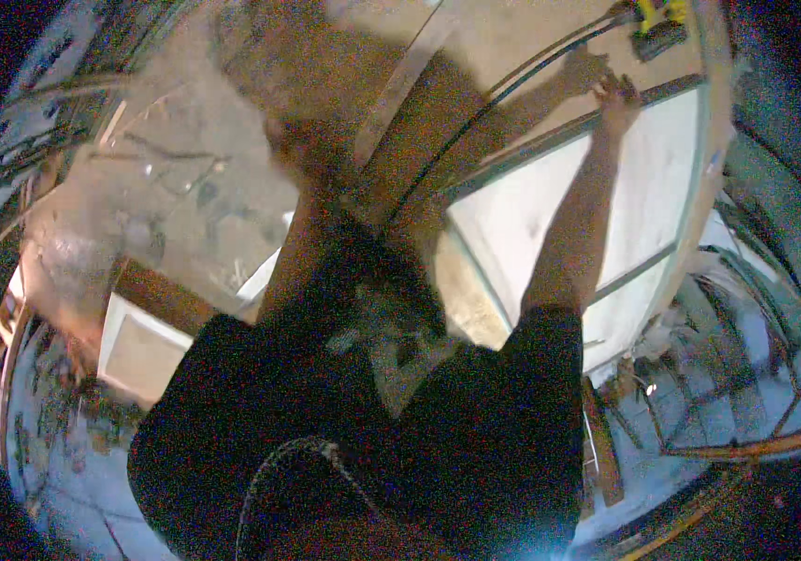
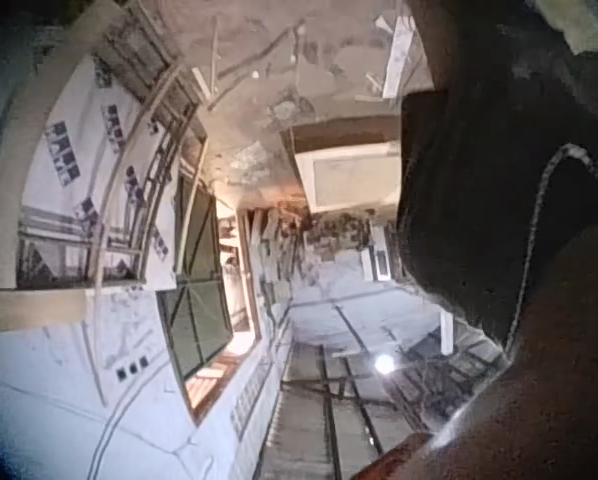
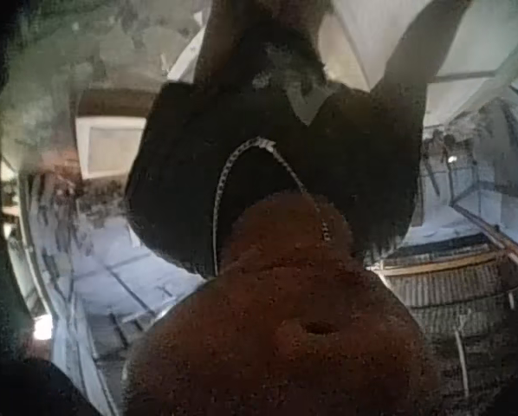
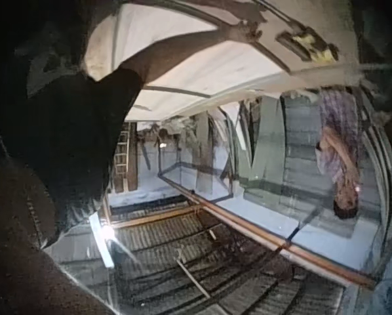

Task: The person applies adhesive from a blue and white bottle onto a narrow wooden strip, then positions the strip along the edge of a large wooden panel. Using a pneumatic nail gun, the person secures the strip to the panel by firing nails at intervals along its length.

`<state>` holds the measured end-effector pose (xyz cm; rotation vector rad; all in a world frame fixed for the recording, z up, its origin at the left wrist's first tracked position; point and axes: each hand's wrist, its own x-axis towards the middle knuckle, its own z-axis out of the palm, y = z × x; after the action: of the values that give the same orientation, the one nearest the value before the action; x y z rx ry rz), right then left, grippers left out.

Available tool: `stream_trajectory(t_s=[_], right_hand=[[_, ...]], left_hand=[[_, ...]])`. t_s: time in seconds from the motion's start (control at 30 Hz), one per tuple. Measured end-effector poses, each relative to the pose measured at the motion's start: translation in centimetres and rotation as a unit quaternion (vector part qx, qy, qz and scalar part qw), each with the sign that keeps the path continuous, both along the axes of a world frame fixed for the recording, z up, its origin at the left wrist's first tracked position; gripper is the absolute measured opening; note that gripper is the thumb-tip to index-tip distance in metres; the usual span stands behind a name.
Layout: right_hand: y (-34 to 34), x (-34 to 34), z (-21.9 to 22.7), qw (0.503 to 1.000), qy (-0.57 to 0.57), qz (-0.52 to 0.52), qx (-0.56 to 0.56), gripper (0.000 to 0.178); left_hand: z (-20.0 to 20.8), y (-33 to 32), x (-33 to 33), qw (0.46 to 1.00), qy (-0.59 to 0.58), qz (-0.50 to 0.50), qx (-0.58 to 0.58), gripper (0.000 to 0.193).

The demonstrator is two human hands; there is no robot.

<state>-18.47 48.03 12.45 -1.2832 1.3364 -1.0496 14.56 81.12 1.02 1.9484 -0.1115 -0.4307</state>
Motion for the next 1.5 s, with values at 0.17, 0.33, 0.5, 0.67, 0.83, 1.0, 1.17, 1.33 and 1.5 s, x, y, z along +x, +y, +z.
stream_trajectory(t_s=[0.17,0.33,0.5,0.67,0.83,1.0,1.17,1.33,1.5], right_hand=[[-5.6,-0.7,-3.9,0.914,0.334,-0.198,-0.119,0.032],[-8.7,2.0,-1.8,0.892,0.446,-0.033,-0.069,0.064],[-13.6,8.5,-2.1,0.666,0.608,-0.041,-0.429,0.074],[-22.5,-0.6,-2.5,0.796,0.592,-0.067,-0.107,0.046],[-14.9,5.3,4.8,0.968,0.235,-0.011,0.082,0.024],[-11.0,-1.6,8.7,0.953,0.274,-0.019,0.127,0.024],[8.5,-3.0,19.0,0.967,0.239,-0.074,-0.057,0.058],[26.8,-11.6,25.5,0.960,0.114,-0.255,0.005,0.032],[42.6,-11.1,25.0,0.887,0.175,-0.425,-0.040,0.033]], left_hand=[[1.5,1.3,-1.4,0.988,-0.018,-0.052,0.142,0.051],[4.4,2.7,-0.5,0.992,0.052,-0.010,0.114,0.054],[-5.9,14.7,0.0,0.943,-0.265,-0.126,0.158,0.044],[8.5,-2.3,-0.6,0.991,0.041,-0.012,0.127,0.054],[6.0,0.2,0.8,0.985,-0.073,-0.065,0.140,0.067],[4.6,0.3,0.9,0.994,-0.070,-0.074,0.026,0.066],[5.9,0.1,1.2,0.977,-0.182,-0.104,0.048,0.062],[2.6,7.2,-1.0,0.901,-0.123,-0.416,-0.004,0.052],[8.4,1.1,-8.5,0.748,0.157,-0.636,-0.108,0.043]])
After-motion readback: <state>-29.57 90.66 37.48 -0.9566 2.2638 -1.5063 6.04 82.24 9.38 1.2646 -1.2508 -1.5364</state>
